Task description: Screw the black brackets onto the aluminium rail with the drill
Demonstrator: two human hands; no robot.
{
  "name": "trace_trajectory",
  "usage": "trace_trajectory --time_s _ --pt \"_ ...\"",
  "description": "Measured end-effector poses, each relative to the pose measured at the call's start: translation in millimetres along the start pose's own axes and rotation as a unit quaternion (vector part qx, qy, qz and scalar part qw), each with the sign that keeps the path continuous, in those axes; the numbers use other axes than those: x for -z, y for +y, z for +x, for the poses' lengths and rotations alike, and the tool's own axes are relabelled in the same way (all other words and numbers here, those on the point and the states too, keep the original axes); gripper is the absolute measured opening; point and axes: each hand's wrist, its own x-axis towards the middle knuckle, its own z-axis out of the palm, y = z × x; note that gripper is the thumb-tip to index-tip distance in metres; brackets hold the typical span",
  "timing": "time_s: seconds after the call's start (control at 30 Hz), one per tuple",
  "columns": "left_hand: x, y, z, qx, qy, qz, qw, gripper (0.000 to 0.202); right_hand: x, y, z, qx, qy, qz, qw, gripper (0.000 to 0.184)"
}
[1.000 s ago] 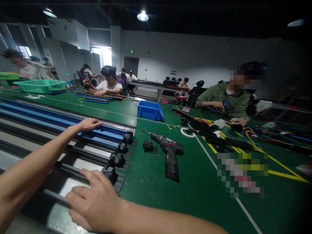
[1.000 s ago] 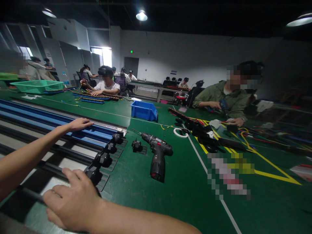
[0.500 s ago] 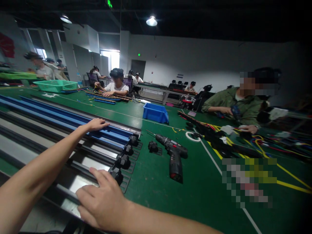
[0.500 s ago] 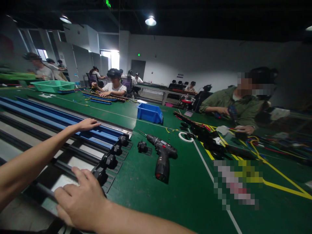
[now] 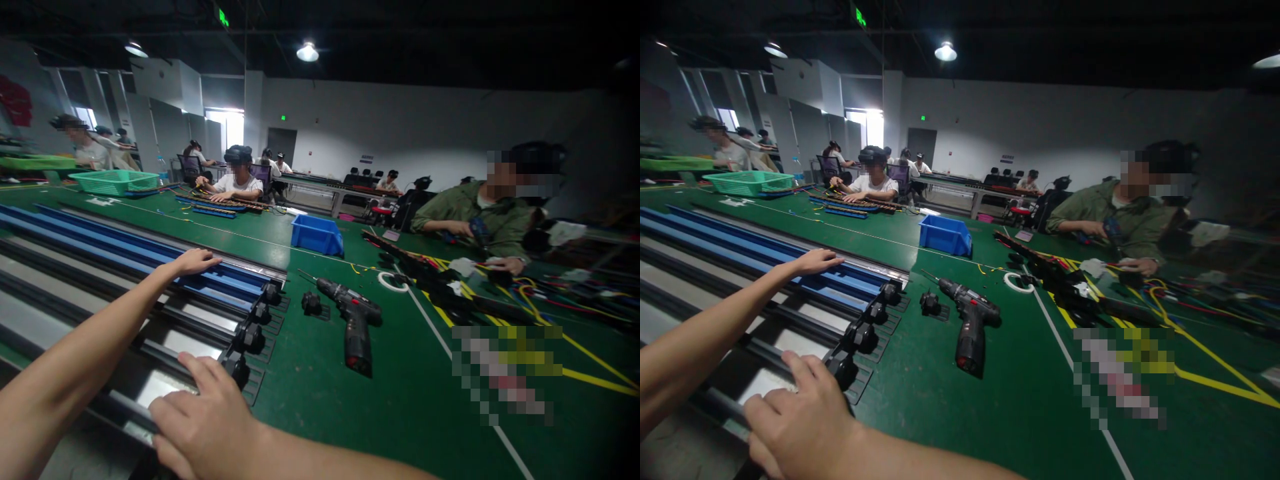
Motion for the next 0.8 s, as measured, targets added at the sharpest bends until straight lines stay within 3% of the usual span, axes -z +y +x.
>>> trace_trajectory --time_s 0.13,0.23,0.3,0.37,0.47,0.53,0.6,0.7,0.8 --pt "0.2 1 -1 -0.003 0.0 -0.005 1.0 0.068 -8 0 -3 0.0 0.006 0.005 1.0 0.032" --pt "0.4 4 -3 0.008 0.005 -0.015 1.0 0.068 -14 -6 -3 -0.02 0.022 0.013 0.999 0.056" --pt "0.4 5 -3 0.014 0.007 -0.022 1.0 0.068 -5 -6 1 -0.038 0.042 0.027 0.998 0.067" --pt "0.1 6 -3 0.015 0.003 -0.029 0.999 0.068 19 4 5 -0.044 0.055 0.045 0.996 0.066" --pt "-0.8 4 -1 0.011 0.001 -0.039 0.999 0.066 73 51 1 -0.093 0.045 0.068 0.992 0.047" --pt "-1.5 3 0 0.007 0.001 -0.042 0.999 0.065 104 100 -14 -0.225 0.028 0.039 0.973 0.037" --pt "-2.0 2 1 0.006 -0.001 -0.044 0.999 0.064 121 149 -38 -0.343 -0.011 -0.013 0.939 0.04" --pt "-2.0 3 1 0.009 -0.004 -0.049 0.999 0.064 117 202 -75 -0.421 -0.112 -0.031 0.899 0.051" --pt "-1.1 6 -1 0.017 0.005 -0.053 0.998 0.065 96 220 -95 -0.427 -0.157 0.01 0.89 0.058"
